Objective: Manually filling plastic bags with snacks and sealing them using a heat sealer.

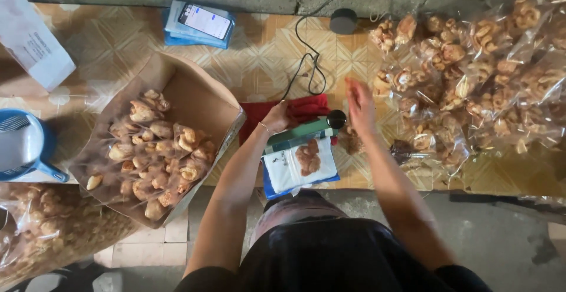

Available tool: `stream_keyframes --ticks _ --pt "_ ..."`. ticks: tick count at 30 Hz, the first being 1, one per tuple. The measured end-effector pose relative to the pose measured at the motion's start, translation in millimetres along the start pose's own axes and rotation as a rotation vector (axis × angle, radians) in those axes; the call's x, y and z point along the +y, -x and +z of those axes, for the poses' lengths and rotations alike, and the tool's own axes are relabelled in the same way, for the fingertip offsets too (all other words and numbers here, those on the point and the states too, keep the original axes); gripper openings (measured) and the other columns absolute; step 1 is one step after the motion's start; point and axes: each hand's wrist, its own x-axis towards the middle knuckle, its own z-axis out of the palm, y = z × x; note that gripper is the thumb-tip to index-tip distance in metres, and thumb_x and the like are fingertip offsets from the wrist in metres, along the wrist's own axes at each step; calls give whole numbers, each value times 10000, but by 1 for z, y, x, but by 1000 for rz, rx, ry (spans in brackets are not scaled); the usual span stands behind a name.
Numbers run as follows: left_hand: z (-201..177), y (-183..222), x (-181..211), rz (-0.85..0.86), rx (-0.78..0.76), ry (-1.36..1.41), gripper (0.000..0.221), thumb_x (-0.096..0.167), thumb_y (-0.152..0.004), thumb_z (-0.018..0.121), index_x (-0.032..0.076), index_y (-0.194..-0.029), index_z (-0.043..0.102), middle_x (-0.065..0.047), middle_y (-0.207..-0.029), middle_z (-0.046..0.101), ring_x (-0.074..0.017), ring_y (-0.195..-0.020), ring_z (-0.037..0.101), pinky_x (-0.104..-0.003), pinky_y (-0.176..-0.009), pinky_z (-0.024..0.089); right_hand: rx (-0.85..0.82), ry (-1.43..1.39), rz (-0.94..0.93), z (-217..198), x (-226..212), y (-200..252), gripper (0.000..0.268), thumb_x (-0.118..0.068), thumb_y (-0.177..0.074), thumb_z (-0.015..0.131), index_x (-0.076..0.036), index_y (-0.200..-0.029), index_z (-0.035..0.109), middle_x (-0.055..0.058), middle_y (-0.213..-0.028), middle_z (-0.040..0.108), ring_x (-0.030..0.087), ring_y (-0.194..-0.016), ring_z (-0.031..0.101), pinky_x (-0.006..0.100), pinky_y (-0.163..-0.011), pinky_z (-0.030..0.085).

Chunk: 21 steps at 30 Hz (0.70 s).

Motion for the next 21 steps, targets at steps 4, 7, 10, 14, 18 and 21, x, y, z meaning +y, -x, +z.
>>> stream_keyframes --ticks 4,7,10,14,18,21 --pt "6 1 -21 2 9 -32 689 144 -653 826 78 -1256 498 -98 -906 743 -290 -938 699 -400 -808 577 -275 258 -92 32 -66 -10 252 -234 -962 647 -277 -1204 701 32 -1003 684 241 -1014 662 369 -904 540" --pt "-14 20 2 38 18 -90 991 130 -565 897 47 -1419 399 -129 -1015 745 -323 -1062 681 -441 -912 569 -725 825 161 51 -31 -18 337 -435 -981 450 -379 -1258 633 38 -1197 674 280 -1164 624 453 -1000 484" --pt "-36 59 55 39 51 81 881 253 -607 865 11 -1359 474 -243 -1235 625 -409 -1223 561 -467 -1070 466 -837 845 234 55 15 -15 411 -360 -959 424 -328 -1330 598 85 -1260 669 307 -1189 621 472 -1005 482" --pt "-10 67 54 19 144 1 752 250 -659 844 74 -1294 483 -237 -1168 653 -396 -1142 622 -472 -1001 515 -599 918 -146 41 48 3 358 -309 -895 501 -246 -1212 655 87 -1048 691 291 -996 687 416 -848 559" --pt "-23 67 52 275 353 -24 410 94 -810 709 132 -1158 497 -23 -826 731 -253 -867 724 -392 -786 571 -217 1085 -726 49 90 4 339 -331 -712 650 -191 -1015 707 0 -1009 697 213 -884 676 410 -644 576" --pt "-150 187 129 274 439 -819 249 101 -773 747 120 -1009 670 -46 -785 739 -267 -793 730 -388 -737 580 -675 1126 54 47 58 -9 386 -405 -886 457 -285 -1222 603 3 -1137 701 309 -1034 695 519 -855 563"
